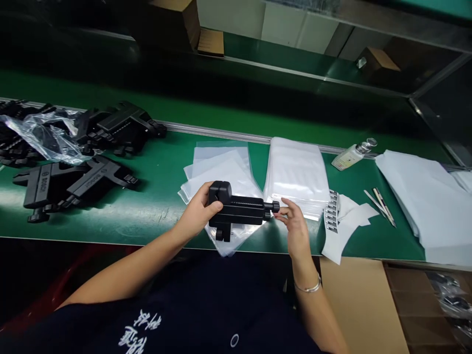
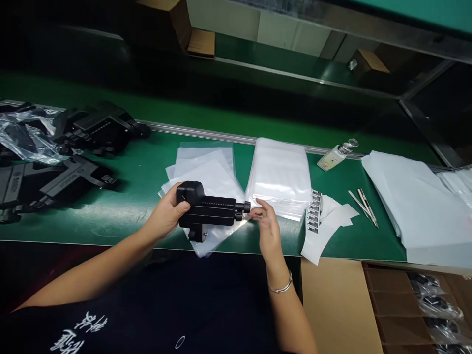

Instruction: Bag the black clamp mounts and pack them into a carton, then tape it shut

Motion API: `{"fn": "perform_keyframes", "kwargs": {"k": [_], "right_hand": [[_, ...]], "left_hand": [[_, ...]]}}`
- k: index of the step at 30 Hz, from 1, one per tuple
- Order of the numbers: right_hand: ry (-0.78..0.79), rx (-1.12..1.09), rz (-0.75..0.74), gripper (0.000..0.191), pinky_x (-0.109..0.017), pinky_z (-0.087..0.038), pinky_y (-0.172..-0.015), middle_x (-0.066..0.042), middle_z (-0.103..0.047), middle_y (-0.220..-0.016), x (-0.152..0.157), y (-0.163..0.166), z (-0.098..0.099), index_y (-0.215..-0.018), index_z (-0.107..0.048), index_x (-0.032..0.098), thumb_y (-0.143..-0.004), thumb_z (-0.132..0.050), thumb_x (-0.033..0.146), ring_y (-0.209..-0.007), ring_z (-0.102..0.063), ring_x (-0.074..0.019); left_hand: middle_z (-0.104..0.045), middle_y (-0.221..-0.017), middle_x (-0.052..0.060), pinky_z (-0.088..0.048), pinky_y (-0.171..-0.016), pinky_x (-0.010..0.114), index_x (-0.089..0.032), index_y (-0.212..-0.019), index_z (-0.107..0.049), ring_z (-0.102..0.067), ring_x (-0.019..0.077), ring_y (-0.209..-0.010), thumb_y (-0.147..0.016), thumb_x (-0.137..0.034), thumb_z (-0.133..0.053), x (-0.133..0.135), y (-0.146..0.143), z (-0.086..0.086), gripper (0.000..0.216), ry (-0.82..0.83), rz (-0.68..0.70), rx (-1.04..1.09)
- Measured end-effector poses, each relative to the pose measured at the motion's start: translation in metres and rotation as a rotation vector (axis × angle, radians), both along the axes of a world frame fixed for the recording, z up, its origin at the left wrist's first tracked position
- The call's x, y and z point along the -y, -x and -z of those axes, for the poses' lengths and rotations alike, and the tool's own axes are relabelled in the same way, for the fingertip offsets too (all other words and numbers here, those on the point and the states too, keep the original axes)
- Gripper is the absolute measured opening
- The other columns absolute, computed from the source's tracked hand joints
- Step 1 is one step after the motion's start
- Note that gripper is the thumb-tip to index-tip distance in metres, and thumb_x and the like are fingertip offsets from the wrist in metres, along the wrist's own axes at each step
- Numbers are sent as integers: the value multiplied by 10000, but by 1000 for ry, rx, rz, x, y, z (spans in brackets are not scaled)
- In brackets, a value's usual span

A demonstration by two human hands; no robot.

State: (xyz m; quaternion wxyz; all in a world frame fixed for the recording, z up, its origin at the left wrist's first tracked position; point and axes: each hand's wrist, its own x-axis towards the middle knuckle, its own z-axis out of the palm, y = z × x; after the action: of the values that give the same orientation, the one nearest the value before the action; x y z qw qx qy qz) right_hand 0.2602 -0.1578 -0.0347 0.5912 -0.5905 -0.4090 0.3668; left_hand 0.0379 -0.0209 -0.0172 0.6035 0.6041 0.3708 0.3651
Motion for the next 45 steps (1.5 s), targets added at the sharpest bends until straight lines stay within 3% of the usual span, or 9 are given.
{"fn": "perform_keyframes", "kwargs": {"k": [4, 12, 17, 22, 27, 31, 36, 40, 45], "right_hand": [[-33, 170, 52, 342, -457, -433, -1055, -103, -612, -1266, -5, 14, 7, -1134, -660, 233, -873, -638, 453, -1222, -547, -262], [-22, -106, 230, 286, -336, -491, -818, -26, -640, -825, -26, 27, 10, -851, -643, 189, -895, -581, 465, -817, -595, -176], [-27, 5, 166, 336, -377, -475, -892, -64, -655, -997, -27, 21, 15, -970, -649, 202, -849, -622, 515, -969, -594, -216], [7, -35, 207, 353, -320, -472, -778, -18, -609, -777, -25, 22, 23, -802, -615, 188, -887, -572, 527, -779, -570, -171], [-21, -106, 204, 326, -355, -463, -879, -48, -673, -960, -27, 16, 28, -982, -662, 191, -819, -687, 472, -910, -610, -192], [-12, -99, 232, 290, -370, -480, -853, -40, -676, -880, -31, 13, 27, -929, -672, 180, -838, -668, 456, -844, -621, -185], [-34, 268, 149, 388, -474, -448, -989, -111, -664, -1156, -22, 29, 12, -1151, -666, 203, -942, -502, 486, -1107, -600, -265], [-241, 660, -76, 352, -592, -260, -1148, -86, -620, -1290, -12, 55, 6, -1303, -596, 323, -970, -487, 360, -1239, -550, -282], [-289, 703, -156, 286, -636, -222, -1158, -63, -643, -1254, -14, 67, 7, -1221, -636, 356, -967, -504, 362, -1229, -568, -277]], "left_hand": [[-645, -1055, 77, -481, -849, 315, -170, -1103, -563, -608, 238, -1017, -748, -621, -706, -4, -9, 10, 592, 184, 6, 86], [-643, -1144, 103, -476, -890, 356, -179, -1244, -469, -615, 254, -1036, -765, -661, -659, 6, -7, 8, 706, -73, 67, 31], [-624, -1186, 117, -439, -976, 368, -164, -1183, -522, -576, 261, -1124, -824, -652, -591, 4, -12, 7, 610, 50, -8, 70], [-623, -1174, 109, -446, -949, 366, -181, -1236, -499, -579, 269, -1104, -770, -641, -665, 3, -14, 3, 675, -10, 56, 62], [-623, -1148, 114, -444, -938, 368, -166, -1174, -515, -581, 275, -1099, -814, -667, -590, 0, -15, -4, 621, 26, 54, 48], [-637, -1123, 93, -448, -914, 357, -186, -1202, -526, -591, 268, -1062, -746, -616, -702, 0, -14, -3, 651, -18, 86, 43], [-664, -841, 29, -492, -732, 285, -169, -949, -600, -641, 189, -810, -704, -605, -731, -17, -17, 9, 517, 406, -121, 262], [-605, -618, -26, -469, -571, 244, -177, -822, -580, -585, 126, -559, -758, -540, -693, -33, -19, 14, 385, 795, -369, 432], [-626, -613, -18, -499, -603, 264, -177, -834, -603, -606, 142, -568, -804, -525, -656, -33, -18, 10, 353, 894, -367, 484]]}}
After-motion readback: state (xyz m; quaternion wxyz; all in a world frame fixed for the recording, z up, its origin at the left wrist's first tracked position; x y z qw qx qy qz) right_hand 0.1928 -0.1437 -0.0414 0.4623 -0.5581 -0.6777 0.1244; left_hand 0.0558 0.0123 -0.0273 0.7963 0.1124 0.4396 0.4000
